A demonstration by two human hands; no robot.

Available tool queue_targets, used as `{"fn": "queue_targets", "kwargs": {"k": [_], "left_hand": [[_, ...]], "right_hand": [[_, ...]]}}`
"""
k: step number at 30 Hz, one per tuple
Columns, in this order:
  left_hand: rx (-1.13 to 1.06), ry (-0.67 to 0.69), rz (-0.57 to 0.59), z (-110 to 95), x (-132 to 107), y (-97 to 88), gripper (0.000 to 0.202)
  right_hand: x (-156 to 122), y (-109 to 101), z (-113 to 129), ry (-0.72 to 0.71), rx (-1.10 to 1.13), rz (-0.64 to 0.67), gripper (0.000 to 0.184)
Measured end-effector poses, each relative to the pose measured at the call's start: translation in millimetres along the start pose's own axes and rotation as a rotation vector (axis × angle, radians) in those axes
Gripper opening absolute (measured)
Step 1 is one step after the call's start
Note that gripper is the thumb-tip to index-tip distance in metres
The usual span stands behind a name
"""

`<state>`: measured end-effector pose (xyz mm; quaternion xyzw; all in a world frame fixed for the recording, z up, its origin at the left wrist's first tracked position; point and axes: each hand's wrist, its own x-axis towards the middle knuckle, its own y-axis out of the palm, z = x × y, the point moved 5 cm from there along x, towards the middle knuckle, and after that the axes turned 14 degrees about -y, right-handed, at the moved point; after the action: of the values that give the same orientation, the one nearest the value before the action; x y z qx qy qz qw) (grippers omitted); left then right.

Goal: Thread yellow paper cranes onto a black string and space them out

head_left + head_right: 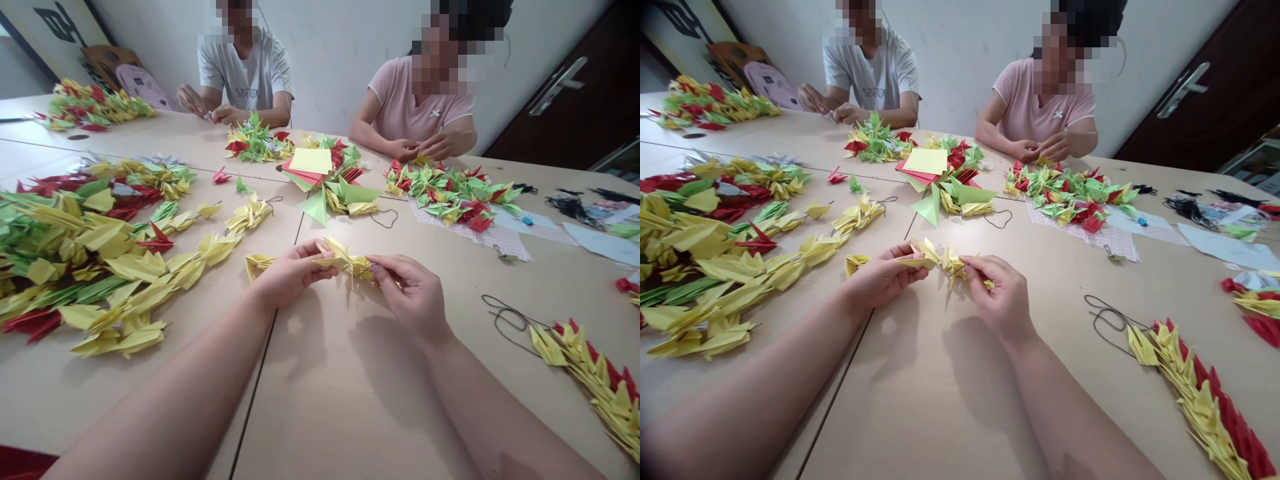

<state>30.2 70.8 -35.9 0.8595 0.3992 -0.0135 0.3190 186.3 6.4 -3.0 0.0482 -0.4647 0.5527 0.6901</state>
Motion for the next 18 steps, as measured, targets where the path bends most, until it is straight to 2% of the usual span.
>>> {"fn": "queue_targets", "kwargs": {"k": [10, 18], "left_hand": [[-0.017, -0.001, -0.003, 1, 0, -0.5, 0.011], [-0.040, 0.017, -0.039, 2, 2, -5.2, 0.013]], "right_hand": [[2, 7, 8, -0.137, -0.044, 0.086, 0.021], [-1, 13, 13, -0.201, -0.072, 0.194, 0.035]]}}
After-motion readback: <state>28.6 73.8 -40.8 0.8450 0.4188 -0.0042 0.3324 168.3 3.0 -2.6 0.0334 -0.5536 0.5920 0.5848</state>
